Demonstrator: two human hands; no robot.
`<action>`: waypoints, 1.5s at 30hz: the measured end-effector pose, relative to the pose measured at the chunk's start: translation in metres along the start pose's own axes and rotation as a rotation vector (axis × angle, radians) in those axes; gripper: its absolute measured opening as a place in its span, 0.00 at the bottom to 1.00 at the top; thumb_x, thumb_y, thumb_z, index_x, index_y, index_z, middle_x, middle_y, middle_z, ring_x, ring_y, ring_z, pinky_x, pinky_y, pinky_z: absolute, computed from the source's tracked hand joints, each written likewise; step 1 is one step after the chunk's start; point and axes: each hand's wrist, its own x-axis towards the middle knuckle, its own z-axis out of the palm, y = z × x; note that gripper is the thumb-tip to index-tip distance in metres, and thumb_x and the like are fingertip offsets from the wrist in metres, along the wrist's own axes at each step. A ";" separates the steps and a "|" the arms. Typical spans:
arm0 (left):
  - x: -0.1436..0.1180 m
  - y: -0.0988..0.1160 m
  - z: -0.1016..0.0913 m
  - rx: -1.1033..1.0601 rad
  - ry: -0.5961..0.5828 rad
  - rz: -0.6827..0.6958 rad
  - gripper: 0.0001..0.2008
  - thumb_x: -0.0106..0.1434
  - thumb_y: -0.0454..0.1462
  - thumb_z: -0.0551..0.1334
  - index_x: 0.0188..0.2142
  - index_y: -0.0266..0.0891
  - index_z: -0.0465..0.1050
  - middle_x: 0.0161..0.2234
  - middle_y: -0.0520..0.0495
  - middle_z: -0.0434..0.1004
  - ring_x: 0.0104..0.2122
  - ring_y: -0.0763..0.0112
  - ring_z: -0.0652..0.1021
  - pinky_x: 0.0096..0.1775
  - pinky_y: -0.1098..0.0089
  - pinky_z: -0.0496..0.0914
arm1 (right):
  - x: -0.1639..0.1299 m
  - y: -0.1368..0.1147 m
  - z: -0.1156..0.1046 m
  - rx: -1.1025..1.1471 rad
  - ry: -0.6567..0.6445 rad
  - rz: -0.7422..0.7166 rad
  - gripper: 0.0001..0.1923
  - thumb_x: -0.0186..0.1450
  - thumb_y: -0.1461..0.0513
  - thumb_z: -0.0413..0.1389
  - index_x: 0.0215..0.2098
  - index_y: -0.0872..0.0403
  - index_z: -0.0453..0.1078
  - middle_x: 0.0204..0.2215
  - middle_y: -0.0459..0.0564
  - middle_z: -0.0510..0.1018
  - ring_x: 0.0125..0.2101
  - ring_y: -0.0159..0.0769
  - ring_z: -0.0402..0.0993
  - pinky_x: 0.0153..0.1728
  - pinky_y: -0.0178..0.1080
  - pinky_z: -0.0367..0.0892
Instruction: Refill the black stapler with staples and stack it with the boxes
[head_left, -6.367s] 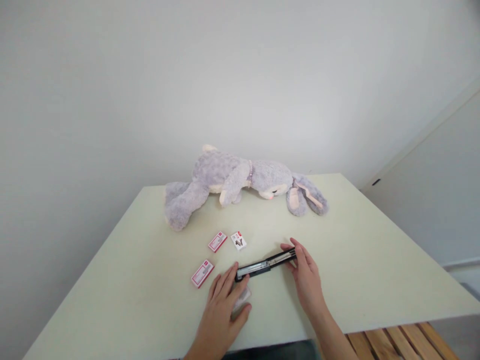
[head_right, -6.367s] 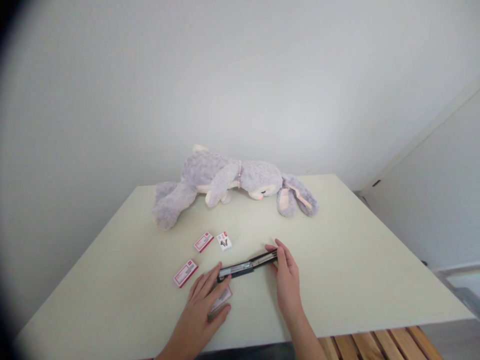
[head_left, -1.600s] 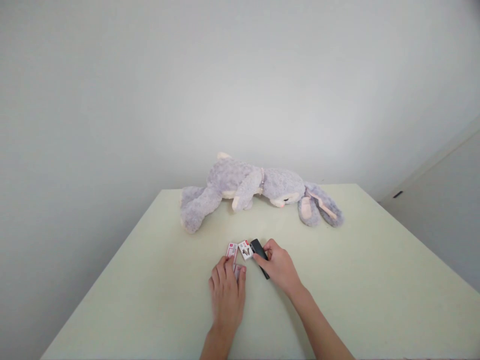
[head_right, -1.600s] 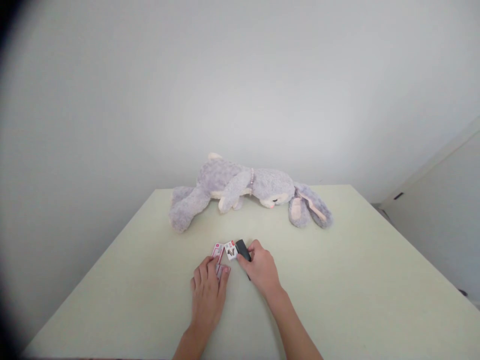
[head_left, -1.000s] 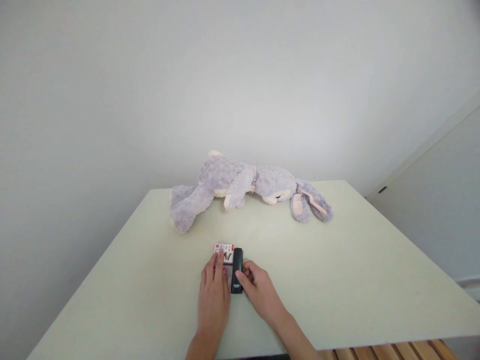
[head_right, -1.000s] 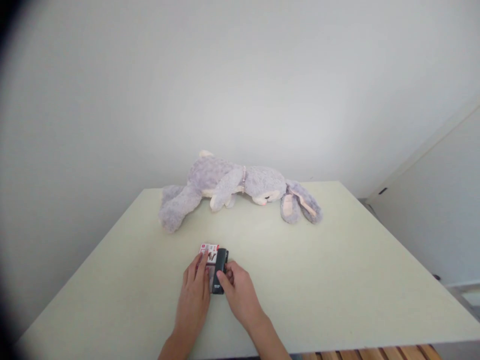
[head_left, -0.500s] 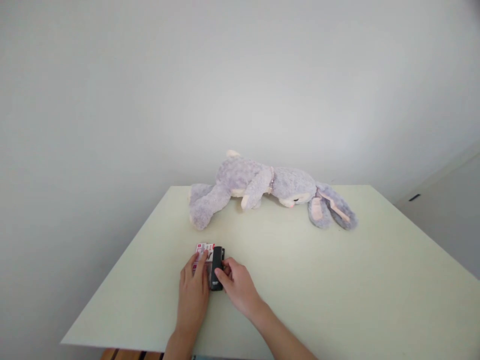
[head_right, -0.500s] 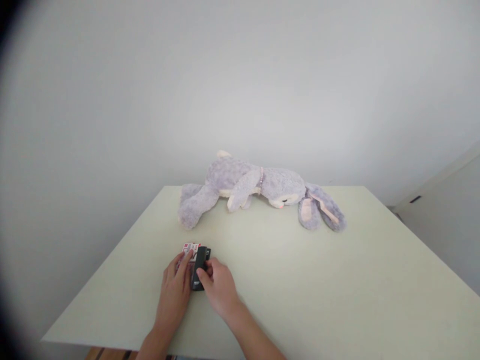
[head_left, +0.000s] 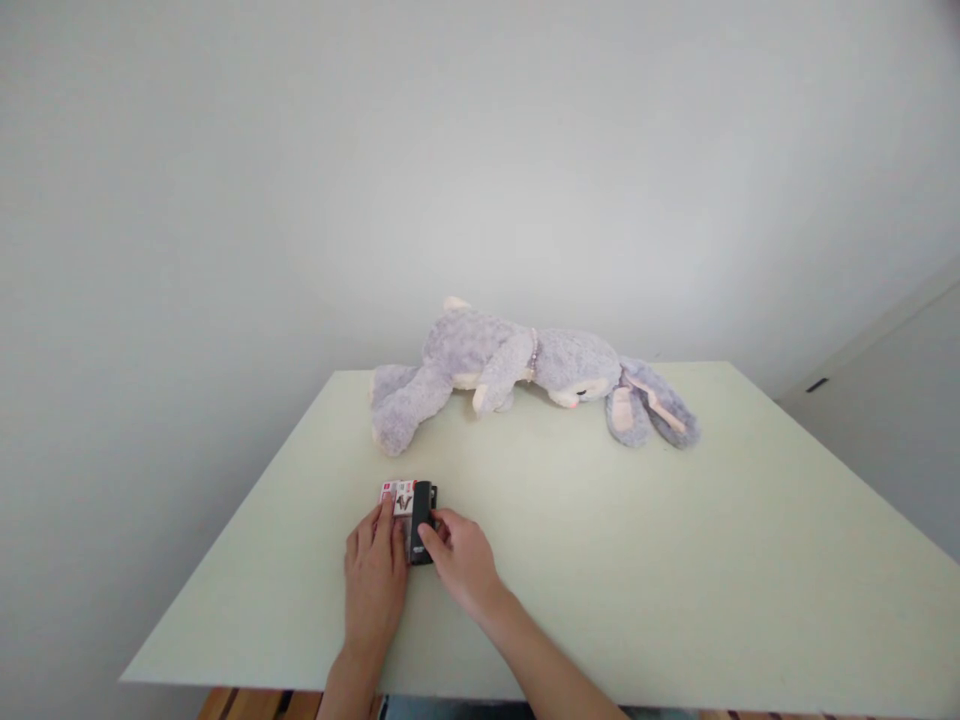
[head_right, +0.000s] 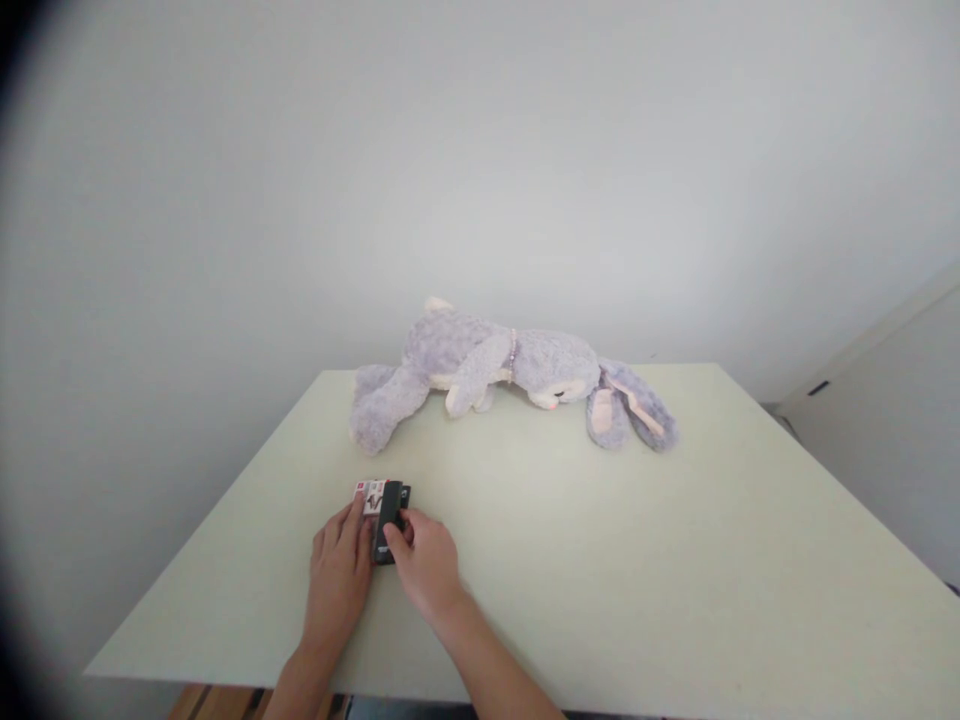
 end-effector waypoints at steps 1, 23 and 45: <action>0.001 -0.001 -0.002 0.002 0.003 0.002 0.25 0.75 0.40 0.50 0.70 0.43 0.59 0.61 0.36 0.70 0.58 0.53 0.72 0.60 0.47 0.66 | -0.003 -0.001 -0.003 -0.004 -0.003 -0.010 0.19 0.74 0.50 0.52 0.55 0.50 0.77 0.29 0.46 0.81 0.28 0.35 0.75 0.30 0.35 0.66; -0.041 0.133 0.054 -0.072 -0.346 0.312 0.32 0.75 0.37 0.52 0.75 0.45 0.44 0.75 0.43 0.50 0.73 0.55 0.53 0.70 0.44 0.57 | -0.087 0.060 -0.132 -0.827 0.062 -0.122 0.33 0.76 0.61 0.45 0.77 0.42 0.42 0.75 0.42 0.49 0.75 0.43 0.42 0.72 0.58 0.49; -0.040 0.134 0.051 -0.012 -0.332 0.356 0.32 0.75 0.38 0.52 0.75 0.45 0.44 0.75 0.44 0.50 0.74 0.56 0.53 0.69 0.46 0.57 | -0.086 0.058 -0.132 -0.818 0.051 -0.095 0.33 0.75 0.61 0.45 0.76 0.42 0.44 0.75 0.41 0.49 0.74 0.45 0.42 0.71 0.60 0.49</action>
